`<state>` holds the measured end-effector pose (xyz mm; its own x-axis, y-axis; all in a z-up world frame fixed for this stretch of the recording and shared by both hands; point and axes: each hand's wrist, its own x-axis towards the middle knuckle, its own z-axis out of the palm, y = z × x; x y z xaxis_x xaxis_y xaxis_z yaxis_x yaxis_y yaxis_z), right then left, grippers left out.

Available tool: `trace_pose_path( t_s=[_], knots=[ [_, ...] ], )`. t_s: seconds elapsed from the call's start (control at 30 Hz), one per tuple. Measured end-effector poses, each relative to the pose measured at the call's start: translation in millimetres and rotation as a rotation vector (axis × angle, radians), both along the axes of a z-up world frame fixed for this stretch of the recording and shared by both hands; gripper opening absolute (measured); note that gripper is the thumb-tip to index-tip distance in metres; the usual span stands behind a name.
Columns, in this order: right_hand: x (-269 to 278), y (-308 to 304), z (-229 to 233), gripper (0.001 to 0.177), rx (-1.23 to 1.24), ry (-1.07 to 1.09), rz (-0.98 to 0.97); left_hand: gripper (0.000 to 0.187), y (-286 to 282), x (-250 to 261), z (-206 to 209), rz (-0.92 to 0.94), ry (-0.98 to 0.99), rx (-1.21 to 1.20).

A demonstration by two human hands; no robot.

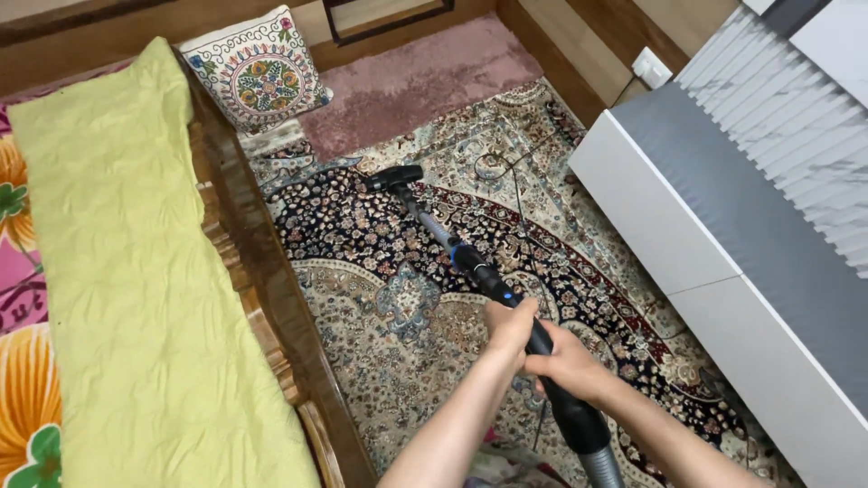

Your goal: Vacuuming a large patterned rug in a bedroom.

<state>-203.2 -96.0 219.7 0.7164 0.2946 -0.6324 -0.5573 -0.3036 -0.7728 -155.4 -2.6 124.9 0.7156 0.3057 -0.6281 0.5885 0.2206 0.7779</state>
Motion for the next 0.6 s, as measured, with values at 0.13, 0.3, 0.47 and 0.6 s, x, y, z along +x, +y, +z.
trace_pose_path(
  t_s=[0.13,0.3,0.47,0.6],
  knots=[
    [17,-23,36,0.033,0.009,-0.055,0.052,0.024,-8,12,64,0.067,-0.069,-0.093],
    [39,-28,16,0.036,0.05,-0.07,-0.002,0.032,-17,37,43,0.074,-0.252,-0.224],
    [66,15,-18,0.035,0.079,-0.098,0.02,0.032,20,69,-3,0.0,-0.087,-0.081],
    [36,11,-24,0.034,0.054,-0.093,0.041,0.031,16,43,-26,0.028,0.001,-0.078]
  ],
)
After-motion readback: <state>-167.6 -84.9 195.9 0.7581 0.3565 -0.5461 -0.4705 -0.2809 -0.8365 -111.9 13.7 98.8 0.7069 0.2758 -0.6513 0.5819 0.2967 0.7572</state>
